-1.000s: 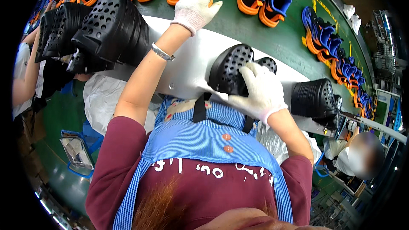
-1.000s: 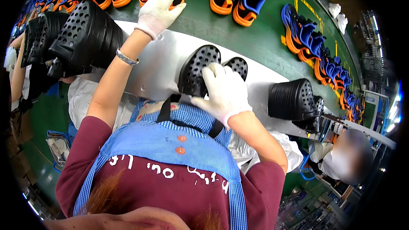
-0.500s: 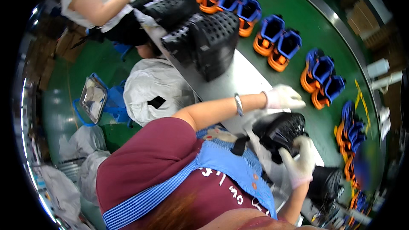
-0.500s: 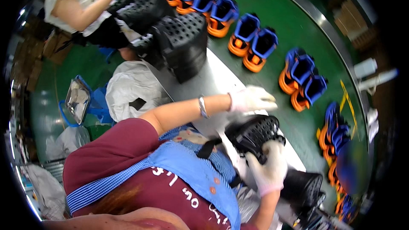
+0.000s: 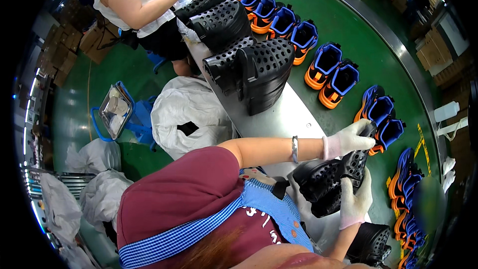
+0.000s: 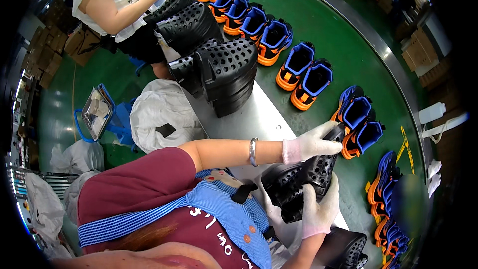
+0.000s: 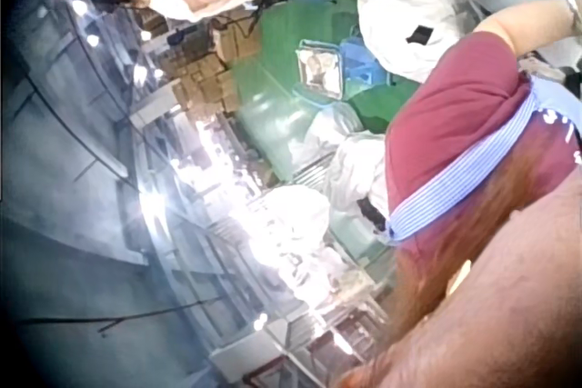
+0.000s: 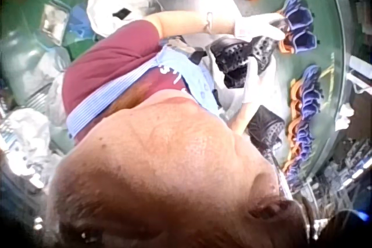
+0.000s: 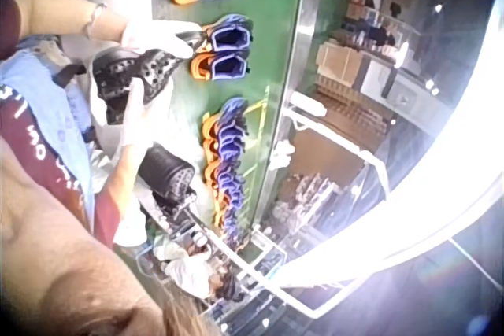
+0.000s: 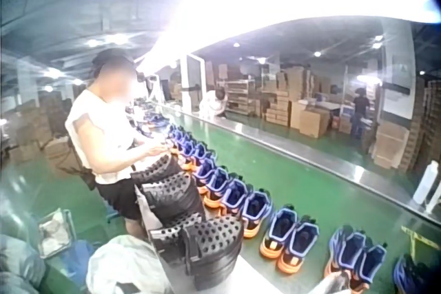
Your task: The person inserts black plastic components into the soles of blue and orange sneakers, then retrieves more components from a large white bag on the floor.
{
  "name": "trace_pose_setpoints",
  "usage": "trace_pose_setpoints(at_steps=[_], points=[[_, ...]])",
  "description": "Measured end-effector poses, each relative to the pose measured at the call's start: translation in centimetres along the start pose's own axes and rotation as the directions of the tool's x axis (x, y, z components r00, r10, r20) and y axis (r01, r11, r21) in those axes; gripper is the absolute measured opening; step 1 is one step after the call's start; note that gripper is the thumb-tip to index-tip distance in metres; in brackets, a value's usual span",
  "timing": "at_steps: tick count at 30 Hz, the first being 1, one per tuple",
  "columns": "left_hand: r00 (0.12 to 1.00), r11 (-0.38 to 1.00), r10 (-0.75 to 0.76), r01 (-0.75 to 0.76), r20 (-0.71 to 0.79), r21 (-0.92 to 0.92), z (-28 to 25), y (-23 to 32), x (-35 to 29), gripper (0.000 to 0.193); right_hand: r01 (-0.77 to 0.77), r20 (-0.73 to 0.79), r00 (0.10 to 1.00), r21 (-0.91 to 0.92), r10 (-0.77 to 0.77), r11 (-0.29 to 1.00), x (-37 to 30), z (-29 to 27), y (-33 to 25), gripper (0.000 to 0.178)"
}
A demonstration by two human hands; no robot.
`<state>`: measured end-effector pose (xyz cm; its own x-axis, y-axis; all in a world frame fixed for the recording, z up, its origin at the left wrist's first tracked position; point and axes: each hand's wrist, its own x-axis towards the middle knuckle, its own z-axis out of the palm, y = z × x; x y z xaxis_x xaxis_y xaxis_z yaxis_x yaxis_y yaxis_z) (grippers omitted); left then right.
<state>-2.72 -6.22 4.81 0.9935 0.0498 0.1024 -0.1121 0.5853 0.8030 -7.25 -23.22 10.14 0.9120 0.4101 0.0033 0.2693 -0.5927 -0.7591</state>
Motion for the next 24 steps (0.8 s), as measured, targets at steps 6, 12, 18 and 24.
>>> trace_pose_setpoints(at_steps=[6, 12, 18, 24], points=[[0.988, 0.988, 0.099, -0.083, -0.120, 0.130, -0.2, -1.3, 2.2, 0.030, 0.037, -0.070, 0.997, -0.042, -0.040, 0.998, 2.3, 0.5, 2.2, 0.049], [0.994, 0.975, -0.065, 0.082, -0.085, 0.207, -1.4, -1.2, 4.8, 0.033, -0.046, -0.075, 0.997, -0.202, 0.032, 0.978, 4.9, -0.5, 2.7, 0.041], [0.976, 0.389, 0.183, -0.181, 0.117, 0.903, -5.6, -4.0, 9.9, 0.040, -0.091, -0.126, 0.991, -0.345, 0.050, 0.934, 8.0, -3.2, 6.9, 0.038], [0.981, 0.174, -0.151, -0.097, 0.124, 0.980, -6.5, -5.9, 13.3, 0.033, -0.038, -0.010, 0.999, -0.431, 0.037, 0.902, 13.6, -4.3, 6.9, 0.043]])
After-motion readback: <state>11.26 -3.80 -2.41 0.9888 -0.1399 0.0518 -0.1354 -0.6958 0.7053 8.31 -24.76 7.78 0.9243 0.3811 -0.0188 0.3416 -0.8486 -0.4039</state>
